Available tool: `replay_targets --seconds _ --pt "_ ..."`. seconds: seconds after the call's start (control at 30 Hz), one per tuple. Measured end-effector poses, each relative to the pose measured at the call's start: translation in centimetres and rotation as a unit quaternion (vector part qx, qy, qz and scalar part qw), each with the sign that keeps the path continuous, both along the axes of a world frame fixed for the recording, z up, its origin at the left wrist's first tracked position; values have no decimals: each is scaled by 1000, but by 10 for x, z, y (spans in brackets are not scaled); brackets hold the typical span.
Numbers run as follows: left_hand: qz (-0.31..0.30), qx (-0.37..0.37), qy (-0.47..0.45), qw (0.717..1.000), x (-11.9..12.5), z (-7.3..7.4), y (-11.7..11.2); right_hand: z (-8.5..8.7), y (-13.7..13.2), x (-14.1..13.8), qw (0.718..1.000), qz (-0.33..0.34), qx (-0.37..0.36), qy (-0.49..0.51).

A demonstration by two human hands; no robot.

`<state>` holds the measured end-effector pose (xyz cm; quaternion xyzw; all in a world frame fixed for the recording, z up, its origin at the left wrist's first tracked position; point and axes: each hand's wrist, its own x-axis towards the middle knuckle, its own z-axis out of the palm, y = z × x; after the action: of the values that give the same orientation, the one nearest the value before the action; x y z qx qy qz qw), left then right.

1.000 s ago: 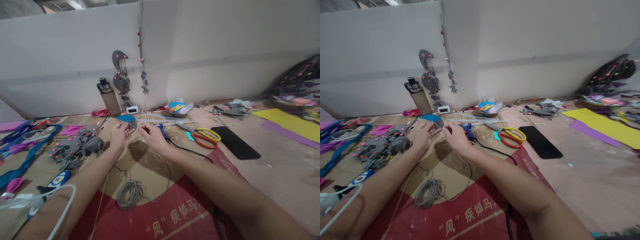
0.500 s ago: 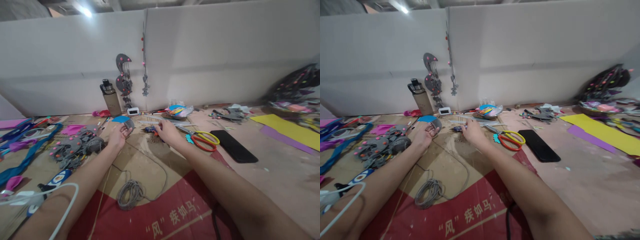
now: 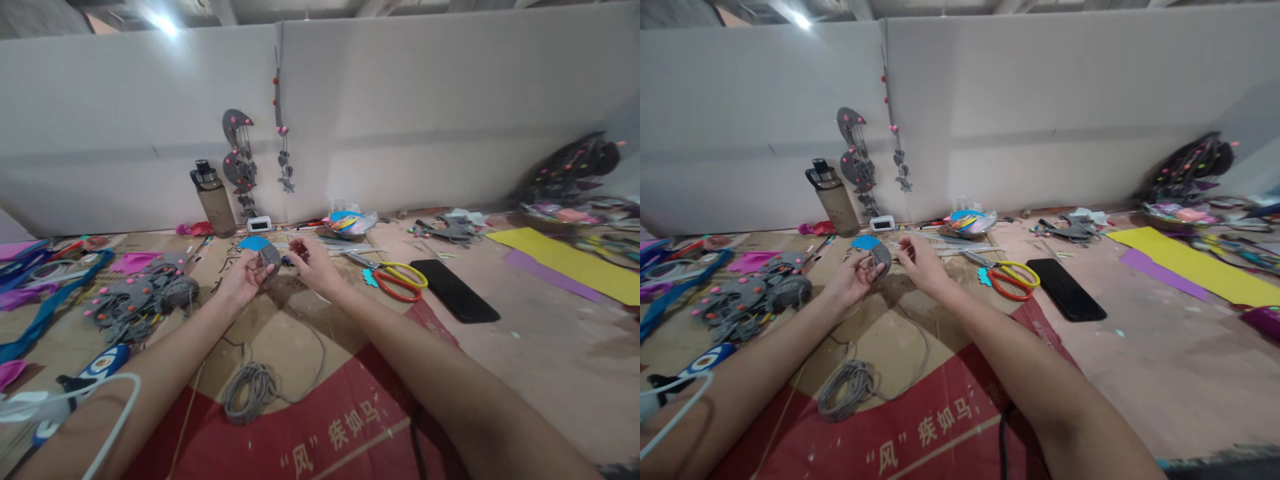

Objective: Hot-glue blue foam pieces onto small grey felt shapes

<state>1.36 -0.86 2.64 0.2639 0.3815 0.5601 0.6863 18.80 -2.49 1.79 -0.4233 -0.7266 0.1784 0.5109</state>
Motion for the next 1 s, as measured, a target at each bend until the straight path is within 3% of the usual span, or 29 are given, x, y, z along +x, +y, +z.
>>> replay_targets --seconds 0.13,0.6,1.0 --pt "-53 -13 16 998 8 2 -11 3 -5 -6 995 80 -18 49" --pt "-55 -27 26 998 12 6 -17 4 -7 1 996 92 0 10" --pt "-54 -10 26 998 14 7 -21 -1 -2 2 988 126 -49 74"
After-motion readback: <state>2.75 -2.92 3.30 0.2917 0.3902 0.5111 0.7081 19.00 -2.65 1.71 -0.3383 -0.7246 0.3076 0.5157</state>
